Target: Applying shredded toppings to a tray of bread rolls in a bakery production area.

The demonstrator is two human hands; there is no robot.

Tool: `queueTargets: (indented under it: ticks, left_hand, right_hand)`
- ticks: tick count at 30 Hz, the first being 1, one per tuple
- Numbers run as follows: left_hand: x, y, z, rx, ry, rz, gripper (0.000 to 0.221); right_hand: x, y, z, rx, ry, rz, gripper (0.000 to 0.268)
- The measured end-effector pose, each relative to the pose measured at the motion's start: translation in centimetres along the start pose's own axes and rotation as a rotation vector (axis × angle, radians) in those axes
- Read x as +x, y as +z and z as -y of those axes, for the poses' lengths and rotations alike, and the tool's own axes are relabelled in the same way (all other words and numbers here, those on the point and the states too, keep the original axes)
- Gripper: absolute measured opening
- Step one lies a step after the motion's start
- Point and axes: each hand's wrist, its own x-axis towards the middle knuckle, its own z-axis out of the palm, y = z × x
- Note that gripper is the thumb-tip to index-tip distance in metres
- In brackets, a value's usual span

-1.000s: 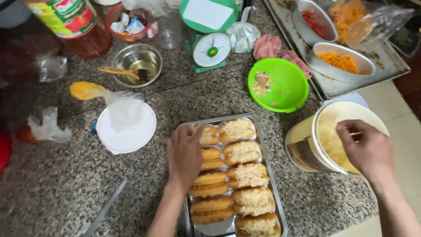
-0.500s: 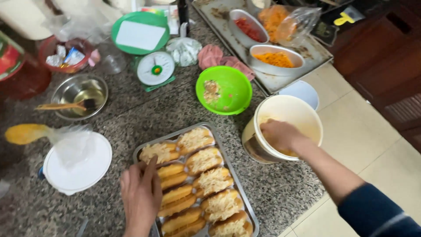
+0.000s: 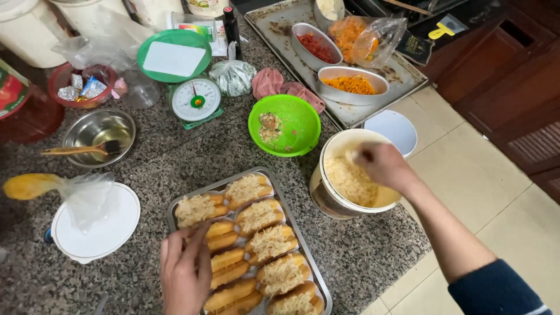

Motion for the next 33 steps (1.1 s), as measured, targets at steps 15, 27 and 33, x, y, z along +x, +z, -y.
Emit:
queueTargets:
  ticks: [15,27,33]
  left_hand:
    - [1.9,-0.6,-1.6,-0.349,-0.171,0.062,0.039]
    - [7.1,-5.0,-3.1,-0.551,-0.202,0.206,0.042]
    - [5.3,-4.3,2.4,-0.426,-0.268,0.044,0.023]
  right_hand:
    - [-2.7,0.1,5.2,0.932,-0.006,0.090,0.022]
    - [-3.0,18.8,22.7,0.905,-0.184,0.505,0.033]
    - [-2.4,23.3,26.8,0.914,-0.172,0.564,0.045]
